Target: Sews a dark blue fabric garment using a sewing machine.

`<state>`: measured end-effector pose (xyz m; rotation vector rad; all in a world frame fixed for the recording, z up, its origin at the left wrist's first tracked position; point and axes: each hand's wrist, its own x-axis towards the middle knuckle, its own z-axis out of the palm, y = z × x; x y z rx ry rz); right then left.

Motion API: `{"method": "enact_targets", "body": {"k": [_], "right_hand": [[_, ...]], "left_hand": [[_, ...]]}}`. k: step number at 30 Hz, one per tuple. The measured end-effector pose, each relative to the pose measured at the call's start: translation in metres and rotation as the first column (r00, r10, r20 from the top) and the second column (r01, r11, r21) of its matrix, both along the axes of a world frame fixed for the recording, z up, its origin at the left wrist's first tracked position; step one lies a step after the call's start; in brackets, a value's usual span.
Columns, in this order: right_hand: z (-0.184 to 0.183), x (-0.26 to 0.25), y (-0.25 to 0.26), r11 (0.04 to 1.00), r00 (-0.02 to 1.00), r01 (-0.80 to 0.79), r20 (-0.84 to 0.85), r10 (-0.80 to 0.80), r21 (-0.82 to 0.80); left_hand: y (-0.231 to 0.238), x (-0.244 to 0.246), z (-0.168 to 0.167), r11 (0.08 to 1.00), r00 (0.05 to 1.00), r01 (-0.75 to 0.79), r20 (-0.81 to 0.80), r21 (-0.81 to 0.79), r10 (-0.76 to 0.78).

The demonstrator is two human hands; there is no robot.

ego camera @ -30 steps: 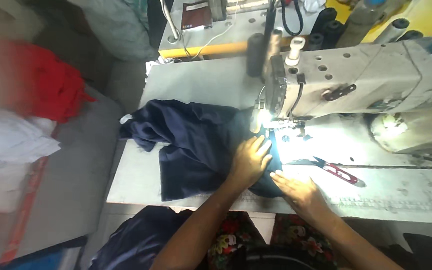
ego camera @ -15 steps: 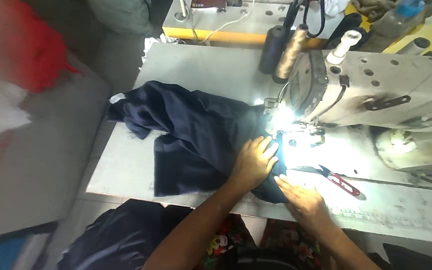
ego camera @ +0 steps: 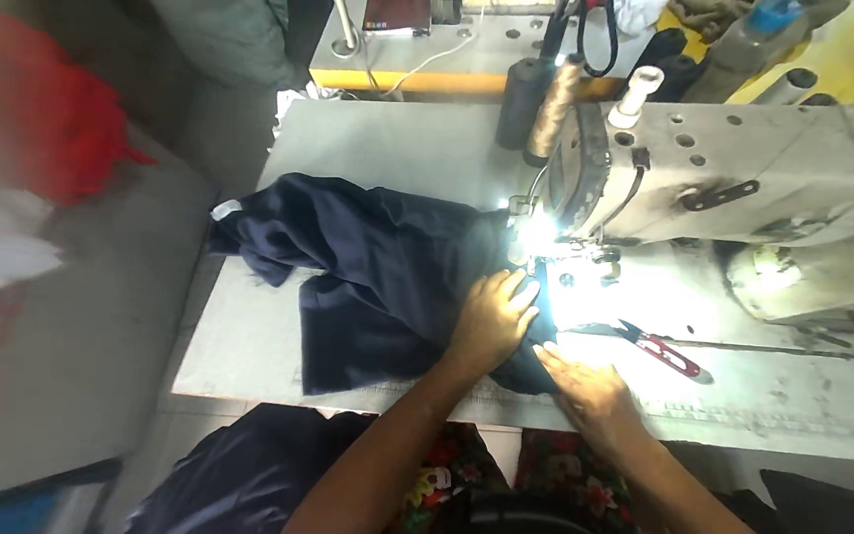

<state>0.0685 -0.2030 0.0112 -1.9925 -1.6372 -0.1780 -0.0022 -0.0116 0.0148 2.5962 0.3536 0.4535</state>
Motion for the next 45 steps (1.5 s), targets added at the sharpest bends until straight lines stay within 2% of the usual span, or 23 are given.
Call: {"method": "enact_targets", "body": {"k": [7, 18, 26, 39, 45], "right_hand": [[0.000, 0.002, 0.002, 1.000, 1.000, 0.015, 0.015, -0.015, 0.020], [-0.001, 0.004, 0.005, 1.000, 0.998, 0.024, -0.052, -0.024, 0.008], [-0.001, 0.010, 0.008, 1.000, 0.996, 0.013, -0.084, -0.012, 0.011], [-0.004, 0.019, 0.017, 1.000, 0.996, 0.024, -0.081, -0.024, -0.009], [-0.004, 0.024, 0.023, 1.000, 0.998, 0.021, -0.067, -0.021, -0.007]], "left_hand": [[0.001, 0.001, -0.002, 1.000, 1.000, -0.005, 0.009, 0.003, 0.005], [0.006, 0.005, -0.004, 0.999, 0.999, 0.002, 0.035, 0.049, -0.004], [0.009, 0.001, -0.006, 1.000, 0.993, 0.003, 0.115, 0.010, -0.005], [0.024, 0.011, -0.003, 0.997, 0.998, -0.011, 0.053, -0.078, 0.016], [0.033, 0.015, -0.008, 0.998, 0.999, 0.000, 0.040, -0.070, 0.003]]}}
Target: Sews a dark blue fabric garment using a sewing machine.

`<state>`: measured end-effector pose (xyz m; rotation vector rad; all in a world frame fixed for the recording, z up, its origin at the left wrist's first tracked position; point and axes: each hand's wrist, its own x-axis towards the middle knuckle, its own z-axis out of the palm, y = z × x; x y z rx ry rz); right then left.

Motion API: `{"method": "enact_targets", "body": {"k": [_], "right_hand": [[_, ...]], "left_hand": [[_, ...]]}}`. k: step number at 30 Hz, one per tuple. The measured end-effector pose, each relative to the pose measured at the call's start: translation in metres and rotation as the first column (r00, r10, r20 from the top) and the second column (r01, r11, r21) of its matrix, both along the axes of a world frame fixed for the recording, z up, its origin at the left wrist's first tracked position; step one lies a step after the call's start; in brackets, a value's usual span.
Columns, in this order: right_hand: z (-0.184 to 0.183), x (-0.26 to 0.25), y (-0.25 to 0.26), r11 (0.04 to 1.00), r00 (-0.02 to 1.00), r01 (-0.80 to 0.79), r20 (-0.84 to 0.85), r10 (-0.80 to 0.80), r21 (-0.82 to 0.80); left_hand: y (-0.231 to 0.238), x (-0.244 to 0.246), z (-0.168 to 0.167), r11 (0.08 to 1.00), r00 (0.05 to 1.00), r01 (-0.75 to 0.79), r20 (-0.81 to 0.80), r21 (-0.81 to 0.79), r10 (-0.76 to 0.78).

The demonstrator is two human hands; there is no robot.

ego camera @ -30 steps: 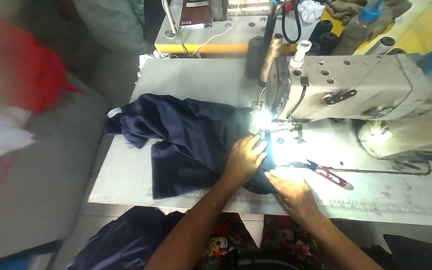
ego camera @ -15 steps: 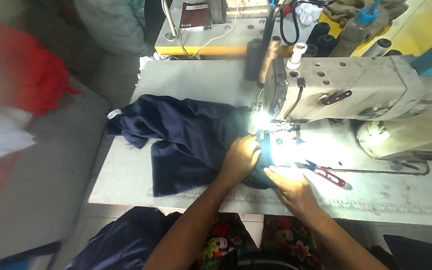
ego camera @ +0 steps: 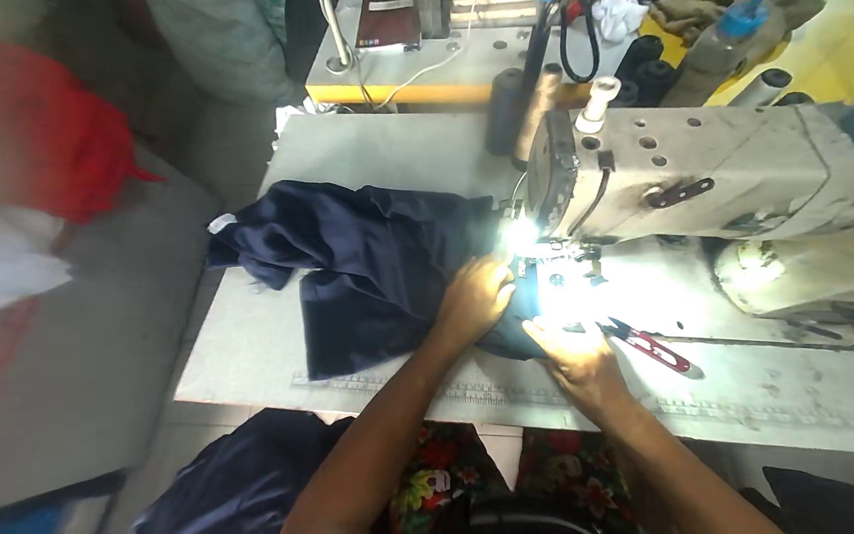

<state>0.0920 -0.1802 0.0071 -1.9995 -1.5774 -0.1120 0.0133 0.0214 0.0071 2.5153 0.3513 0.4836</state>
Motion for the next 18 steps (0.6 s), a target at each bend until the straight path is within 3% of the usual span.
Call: {"method": "enact_targets", "body": {"k": [18], "right_hand": [[0.004, 0.010, 0.014, 0.999, 0.999, 0.030, -0.039, -0.031, -0.043]], "left_hand": [[0.015, 0.018, 0.020, 0.998, 0.980, -0.051, -0.194, -0.029, 0.044]]}}
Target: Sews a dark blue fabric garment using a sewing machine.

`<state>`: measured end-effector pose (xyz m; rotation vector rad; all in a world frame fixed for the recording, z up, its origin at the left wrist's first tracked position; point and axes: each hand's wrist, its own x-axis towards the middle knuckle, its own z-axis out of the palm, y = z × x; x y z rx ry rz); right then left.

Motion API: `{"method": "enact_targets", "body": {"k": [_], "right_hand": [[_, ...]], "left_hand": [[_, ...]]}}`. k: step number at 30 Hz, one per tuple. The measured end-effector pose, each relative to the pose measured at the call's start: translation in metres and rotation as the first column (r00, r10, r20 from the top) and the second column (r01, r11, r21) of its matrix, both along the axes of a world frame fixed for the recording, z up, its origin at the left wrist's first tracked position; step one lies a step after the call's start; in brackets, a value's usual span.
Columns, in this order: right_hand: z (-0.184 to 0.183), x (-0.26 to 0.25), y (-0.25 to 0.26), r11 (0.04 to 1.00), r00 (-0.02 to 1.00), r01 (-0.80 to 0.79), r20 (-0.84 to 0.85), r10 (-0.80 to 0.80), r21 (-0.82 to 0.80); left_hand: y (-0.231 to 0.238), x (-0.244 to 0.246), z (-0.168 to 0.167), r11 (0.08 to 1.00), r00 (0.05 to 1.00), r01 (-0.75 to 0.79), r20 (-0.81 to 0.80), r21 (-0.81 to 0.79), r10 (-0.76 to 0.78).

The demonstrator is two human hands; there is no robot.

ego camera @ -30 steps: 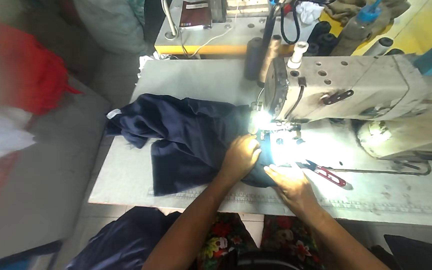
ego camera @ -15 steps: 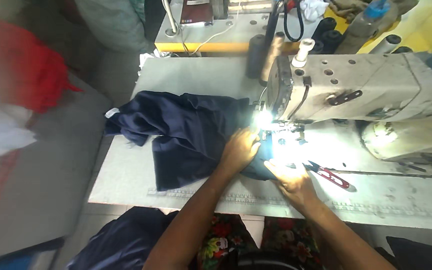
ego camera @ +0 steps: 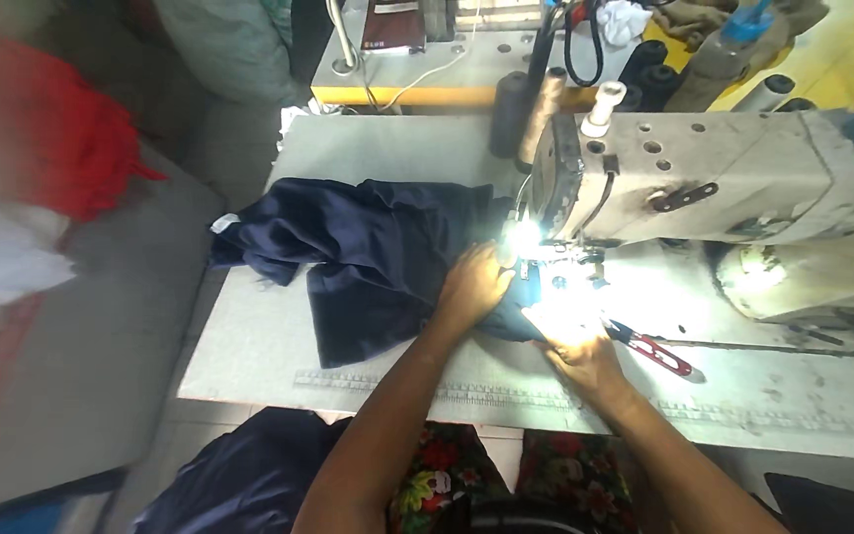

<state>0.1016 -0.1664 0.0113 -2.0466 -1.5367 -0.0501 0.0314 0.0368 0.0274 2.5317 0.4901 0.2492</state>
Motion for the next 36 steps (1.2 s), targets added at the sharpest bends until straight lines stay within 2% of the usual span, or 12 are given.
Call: {"method": "enact_targets", "body": {"k": [9, 15, 19, 22, 32, 36], "right_hand": [[-0.007, 0.008, 0.007, 1.000, 1.000, -0.006, -0.017, 0.007, 0.029], [-0.008, 0.010, 0.005, 1.000, 0.999, 0.001, -0.050, 0.000, 0.026], [-0.010, 0.010, 0.004, 1.000, 0.998, 0.002, -0.055, -0.001, 0.031], [-0.006, 0.010, 0.003, 1.000, 0.998, -0.006, -0.058, 0.006, 0.004], [-0.009, 0.011, 0.001, 1.000, 0.999, 0.000, -0.051, 0.001, 0.020], [-0.008, 0.011, 0.002, 0.999, 0.998, -0.007, -0.066, 0.009, 0.033]], "left_hand": [[0.000, 0.006, 0.006, 0.994, 0.994, -0.105, -0.018, -0.018, 0.105], [-0.005, 0.008, 0.017, 0.982, 0.980, -0.181, -0.097, -0.052, 0.176], [-0.010, 0.006, 0.003, 0.972, 0.972, -0.233, -0.004, 0.025, 0.233], [-0.023, 0.005, 0.003, 0.947, 0.951, -0.305, -0.023, 0.102, 0.309], [-0.032, 0.003, 0.003, 0.913, 0.919, -0.387, -0.021, 0.131, 0.393], [-0.029, 0.000, 0.011, 0.867, 0.867, -0.498, 0.018, -0.029, 0.499]]}}
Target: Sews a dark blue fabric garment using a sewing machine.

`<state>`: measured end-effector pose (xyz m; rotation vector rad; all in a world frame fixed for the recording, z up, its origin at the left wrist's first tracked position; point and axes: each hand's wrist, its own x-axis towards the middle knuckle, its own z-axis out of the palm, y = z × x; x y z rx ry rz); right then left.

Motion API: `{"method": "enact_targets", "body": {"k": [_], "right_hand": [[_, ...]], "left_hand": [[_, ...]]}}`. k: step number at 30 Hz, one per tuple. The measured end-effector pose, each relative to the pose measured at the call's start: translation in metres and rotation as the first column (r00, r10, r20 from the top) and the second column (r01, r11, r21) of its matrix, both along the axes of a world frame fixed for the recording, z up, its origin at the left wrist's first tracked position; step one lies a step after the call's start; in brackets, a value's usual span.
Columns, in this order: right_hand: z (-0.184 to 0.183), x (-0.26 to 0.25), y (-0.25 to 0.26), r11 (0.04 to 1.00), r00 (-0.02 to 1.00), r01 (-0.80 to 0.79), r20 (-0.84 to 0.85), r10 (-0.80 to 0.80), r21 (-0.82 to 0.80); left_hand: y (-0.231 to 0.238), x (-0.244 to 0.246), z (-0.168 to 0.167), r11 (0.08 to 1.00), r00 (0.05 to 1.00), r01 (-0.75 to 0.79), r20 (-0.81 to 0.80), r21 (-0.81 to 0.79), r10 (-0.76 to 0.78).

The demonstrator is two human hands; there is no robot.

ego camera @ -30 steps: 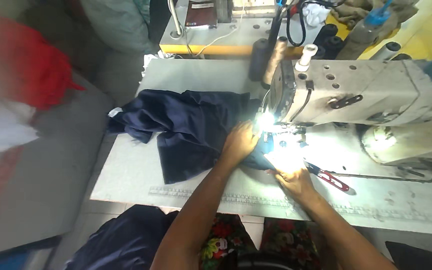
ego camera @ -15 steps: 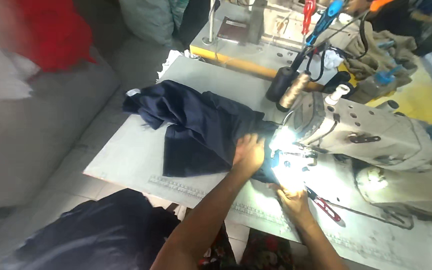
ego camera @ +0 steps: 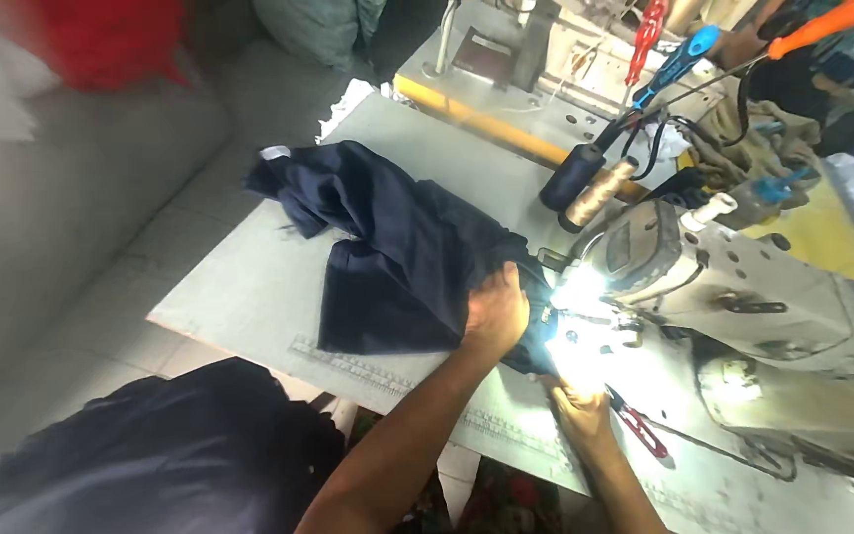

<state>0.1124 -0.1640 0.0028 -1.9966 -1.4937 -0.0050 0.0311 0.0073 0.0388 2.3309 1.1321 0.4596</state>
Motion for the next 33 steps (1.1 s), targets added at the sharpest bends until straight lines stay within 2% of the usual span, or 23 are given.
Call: {"method": "enact_targets", "body": {"k": [2, 4, 7, 9, 10, 12, 14, 17, 19, 23, 27, 29, 31, 33], "right_hand": [[0.000, 0.000, 0.000, 1.000, 1.000, 0.003, 0.006, -0.003, -0.006], [0.001, 0.001, 0.000, 1.000, 1.000, 0.006, 0.021, -0.006, -0.010], [0.001, 0.000, -0.001, 1.000, 1.000, 0.008, 0.030, -0.008, -0.014], [0.000, 0.001, 0.000, 1.000, 0.999, 0.007, 0.042, -0.007, -0.011], [0.001, 0.001, -0.001, 1.000, 0.999, 0.004, 0.046, -0.003, -0.016], [0.002, 0.001, -0.001, 1.000, 0.999, 0.001, 0.053, 0.000, -0.021], [0.002, 0.000, -0.001, 1.000, 0.999, 0.003, 0.042, -0.002, -0.020], [0.001, 0.001, -0.001, 1.000, 0.999, 0.010, 0.048, -0.009, -0.015], [0.002, 0.000, -0.001, 1.000, 0.999, 0.016, 0.051, -0.015, -0.018], [0.002, -0.001, -0.003, 1.000, 0.998, 0.018, 0.057, -0.017, -0.024], [0.002, 0.001, -0.003, 1.000, 0.998, 0.002, 0.061, -0.002, -0.012], [0.003, 0.001, -0.002, 1.000, 0.998, -0.002, 0.062, 0.003, -0.009], [0.002, 0.001, -0.002, 1.000, 0.999, -0.005, 0.054, 0.006, -0.009], [0.003, 0.000, -0.002, 1.000, 0.999, -0.007, 0.037, 0.008, -0.013]], "left_hand": [[0.001, -0.002, 0.000, 0.999, 0.995, -0.054, 0.082, 0.000, 0.054], [0.002, -0.003, 0.002, 0.997, 0.994, -0.068, 0.090, -0.026, 0.070], [0.012, -0.003, 0.017, 0.978, 0.998, -0.063, -0.010, -0.201, 0.062], [0.034, -0.002, 0.036, 0.923, 0.993, -0.034, -0.116, -0.382, -0.012], [0.044, 0.000, 0.042, 0.915, 0.992, -0.003, -0.120, -0.403, -0.050], [0.058, 0.002, 0.050, 0.951, 0.983, 0.069, -0.143, -0.303, -0.117], [0.067, 0.005, 0.050, 0.985, 0.972, 0.133, -0.178, -0.114, -0.152], [0.080, 0.007, 0.034, 0.975, 0.967, 0.196, -0.184, 0.101, -0.175], [0.086, 0.004, 0.016, 0.963, 0.979, 0.196, -0.086, 0.183, -0.183], [0.087, 0.002, -0.017, 0.912, 0.946, 0.094, 0.250, 0.399, -0.207], [0.097, 0.006, -0.005, 0.843, 0.852, 0.183, 0.346, 0.506, -0.393], [0.101, 0.006, 0.007, 0.851, 0.798, 0.278, 0.386, 0.446, -0.463], [0.104, 0.003, 0.021, 0.896, 0.765, 0.403, 0.468, 0.188, -0.443], [0.107, -0.001, 0.035, 0.880, 0.765, 0.466, 0.541, -0.090, -0.349]]}}
